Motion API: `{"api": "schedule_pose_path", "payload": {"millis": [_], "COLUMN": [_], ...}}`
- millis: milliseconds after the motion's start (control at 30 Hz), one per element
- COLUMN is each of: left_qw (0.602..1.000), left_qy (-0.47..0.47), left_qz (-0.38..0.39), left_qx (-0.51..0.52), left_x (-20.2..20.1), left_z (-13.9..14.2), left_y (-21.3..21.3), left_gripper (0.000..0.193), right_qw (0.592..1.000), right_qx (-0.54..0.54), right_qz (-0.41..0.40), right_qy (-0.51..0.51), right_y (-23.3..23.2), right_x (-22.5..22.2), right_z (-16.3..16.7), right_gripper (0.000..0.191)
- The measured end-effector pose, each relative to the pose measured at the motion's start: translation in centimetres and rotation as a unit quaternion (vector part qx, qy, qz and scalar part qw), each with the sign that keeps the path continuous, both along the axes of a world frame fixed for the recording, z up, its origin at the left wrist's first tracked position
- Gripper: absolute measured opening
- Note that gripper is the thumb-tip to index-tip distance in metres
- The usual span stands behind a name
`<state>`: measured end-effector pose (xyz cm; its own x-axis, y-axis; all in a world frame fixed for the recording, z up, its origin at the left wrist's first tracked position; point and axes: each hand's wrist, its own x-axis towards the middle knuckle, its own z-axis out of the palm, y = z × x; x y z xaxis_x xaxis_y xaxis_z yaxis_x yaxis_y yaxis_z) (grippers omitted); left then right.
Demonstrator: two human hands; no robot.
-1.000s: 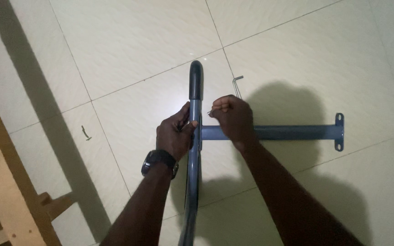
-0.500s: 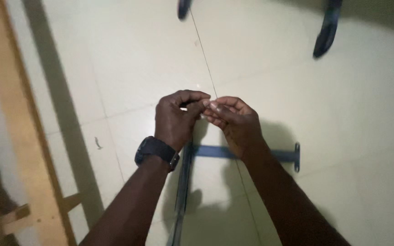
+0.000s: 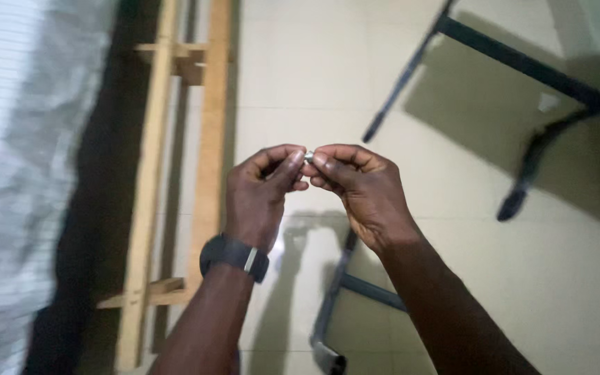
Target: The person assembles a small folding table. They align a metal leg frame against the tabletop on the floor, insert screws by hand, and tighten them with an Allen key, then flip the table upright and continue fastening the remaining screws on the underside.
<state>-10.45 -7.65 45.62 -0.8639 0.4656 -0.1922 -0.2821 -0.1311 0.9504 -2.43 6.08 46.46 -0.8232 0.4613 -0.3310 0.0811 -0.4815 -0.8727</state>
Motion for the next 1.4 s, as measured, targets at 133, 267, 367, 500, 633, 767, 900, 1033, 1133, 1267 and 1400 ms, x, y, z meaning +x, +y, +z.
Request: {"api": "schedule_pose_path", "payload": {"millis": [133, 267, 367, 500, 633, 767, 900, 1033, 1133, 1267, 1400], "left_qw": [0.988, 0.974, 0.968, 0.957, 0.929, 0.895, 0.864, 0.833, 0.805, 0.804, 0.791], "left_qy": [-0.083, -0.093, -0.078, -0.089, -0.099, -0.116, -0.075, -0.125, -0.152, -0.15, -0.151], "left_qz": [0.107, 0.183, 0.216, 0.275, 0.354, 0.432, 0.498, 0.536, 0.562, 0.568, 0.591], "left_qx": [0.078, 0.095, 0.105, 0.005, 0.036, 0.011, -0.001, -0.06, -0.112, -0.093, -0.051], "left_x": [-2.6, -6.9, -9.7, -12.4, -14.1, -15.6, -17.4, -19.9, -20.5, -20.6, -19.4], "left_z": [3.5, 5.8, 6.6, 7.3, 7.0, 5.1, 1.9, -1.2, -3.1, -4.3, -3.1], "left_y": [-7.9, -16.2, -22.0, -30.6, -38.4, -46.9, -54.2, -58.9, -60.3, -60.8, -60.8], "left_gripper": [0.023, 0.026, 0.027, 0.027, 0.028, 0.028, 0.026, 0.024, 0.023, 0.023, 0.031], "right_qw": [0.996, 0.986, 0.981, 0.971, 0.95, 0.921, 0.907, 0.907, 0.9, 0.904, 0.921], "right_qx": [0.007, -0.002, -0.032, -0.016, -0.025, -0.028, -0.031, -0.059, -0.151, -0.179, -0.182], "right_qz": [0.082, 0.154, 0.185, 0.237, 0.31, 0.388, 0.418, 0.414, 0.409, 0.387, 0.345], "right_qy": [0.042, 0.059, 0.054, 0.002, -0.014, -0.017, -0.053, -0.046, -0.013, -0.037, -0.025], "right_y": [-7.0, -14.5, -20.3, -28.7, -36.3, -43.1, -47.8, -51.3, -53.8, -56.5, -57.2], "right_x": [-6.3, -12.4, -16.5, -20.9, -24.5, -27.0, -28.3, -28.7, -29.1, -30.2, -30.6], "right_z": [4.1, 6.1, 6.6, 7.1, 7.6, 7.3, 5.8, 3.2, 0.8, -1.3, -1.7], "right_gripper": [0.019, 0.02, 0.02, 0.022, 0.024, 0.029, 0.03, 0.039, 0.048, 0.062, 0.071]}}
